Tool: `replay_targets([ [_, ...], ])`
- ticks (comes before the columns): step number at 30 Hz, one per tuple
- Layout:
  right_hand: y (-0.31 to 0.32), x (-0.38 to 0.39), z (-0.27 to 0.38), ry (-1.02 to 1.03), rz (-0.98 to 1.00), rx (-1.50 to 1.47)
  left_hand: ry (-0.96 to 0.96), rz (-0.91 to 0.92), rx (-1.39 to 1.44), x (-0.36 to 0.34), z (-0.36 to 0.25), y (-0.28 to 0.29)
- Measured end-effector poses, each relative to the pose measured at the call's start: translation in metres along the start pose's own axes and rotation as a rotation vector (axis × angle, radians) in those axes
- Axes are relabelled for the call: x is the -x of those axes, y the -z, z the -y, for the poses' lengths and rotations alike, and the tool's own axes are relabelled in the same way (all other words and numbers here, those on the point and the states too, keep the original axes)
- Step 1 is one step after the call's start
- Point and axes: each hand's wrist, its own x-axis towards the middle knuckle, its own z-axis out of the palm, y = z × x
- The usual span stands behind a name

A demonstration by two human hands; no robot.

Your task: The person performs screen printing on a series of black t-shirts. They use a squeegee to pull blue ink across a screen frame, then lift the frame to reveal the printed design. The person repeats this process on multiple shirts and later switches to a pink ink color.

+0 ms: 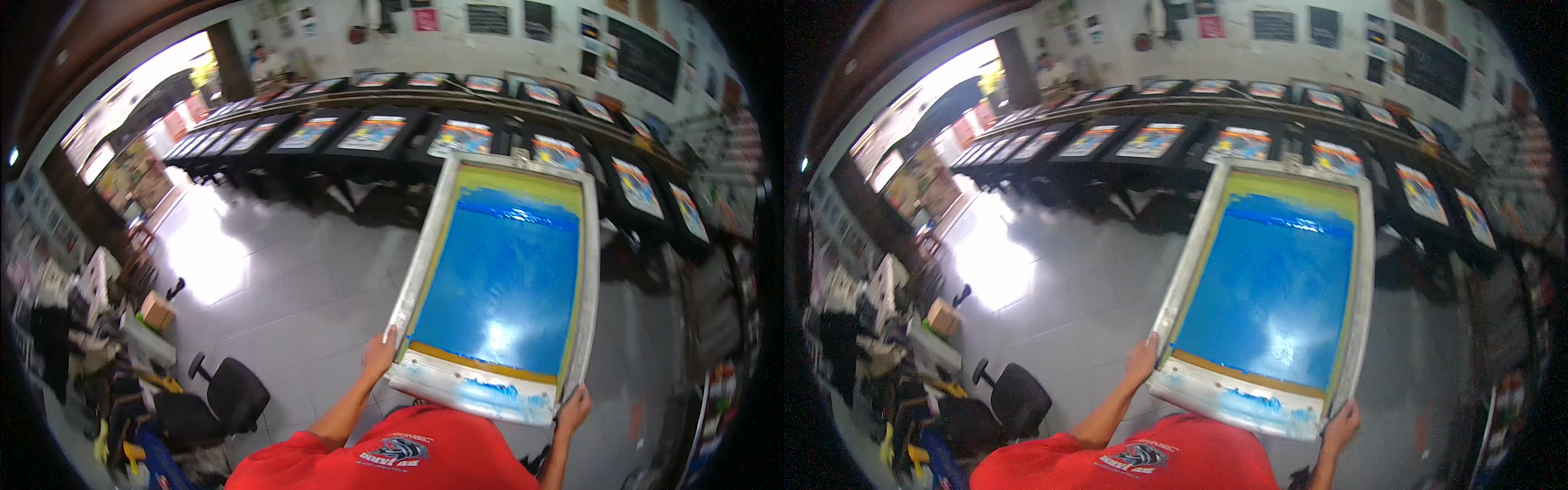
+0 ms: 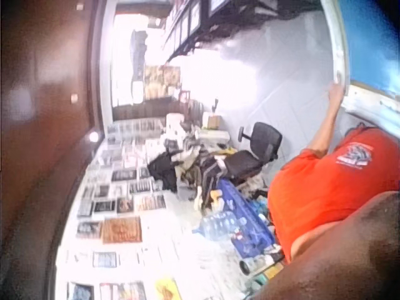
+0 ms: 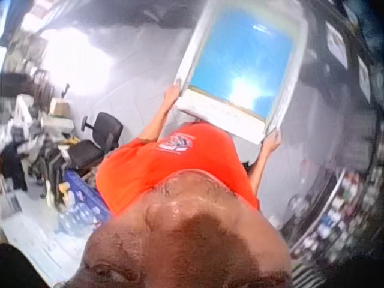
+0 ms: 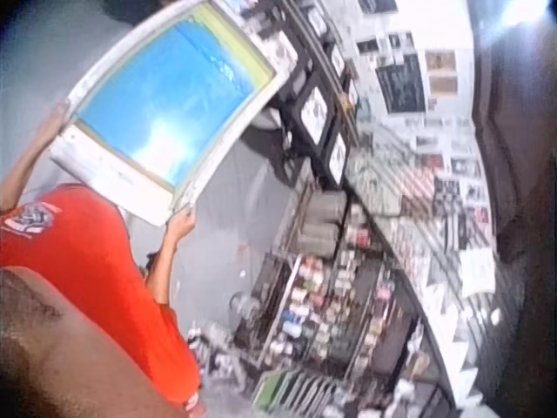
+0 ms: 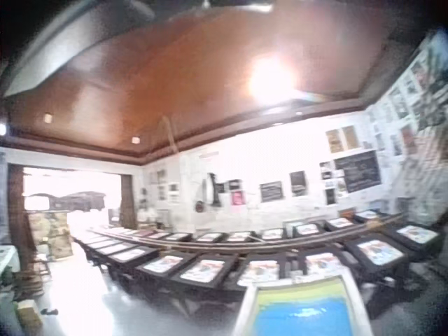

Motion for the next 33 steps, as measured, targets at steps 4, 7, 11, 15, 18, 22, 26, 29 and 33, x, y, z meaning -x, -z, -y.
replay_targets([
  [4, 0.054, 0.035, -0.026, -0.073, -0.083, 0.091, -0.069, 0.032, -0.055, 0.037, 0.026, -0.023],
  [7, 0.114, 0.053, -0.061, -0.066, -0.121, 0.115, -0.093, 0.043, 0.014, 0.091, 0.012, -0.046],
  [11, 0.138, 0.074, -0.05, -0.108, -0.192, 0.118, -0.154, 0.218, 0.123, 0.095, -0.012, -0.052],
  [15, 0.174, 0.089, -0.083, -0.124, -0.28, 0.138, -0.166, 0.29, 0.157, 0.129, -0.024, -0.06],
  [18, 0.183, 0.087, -0.075, -0.213, -0.23, 0.159, -0.185, 0.295, 0.127, 0.134, -0.034, -0.057],
  [22, 0.178, 0.077, -0.084, -0.181, -0.225, 0.152, -0.158, 0.251, 0.183, 0.129, -0.029, -0.064],
  [26, 0.151, 0.057, -0.061, -0.165, -0.174, 0.136, -0.091, 0.316, 0.28, 0.103, -0.027, -0.063],
  [29, 0.126, 0.029, -0.066, -0.158, -0.16, 0.079, -0.017, 0.298, 0.263, 0.083, -0.034, -0.066],
  [33, 0.078, -0.02, -0.048, -0.146, -0.105, 0.091, -0.1, 0.136, 0.309, 0.033, -0.042, -0.082],
])
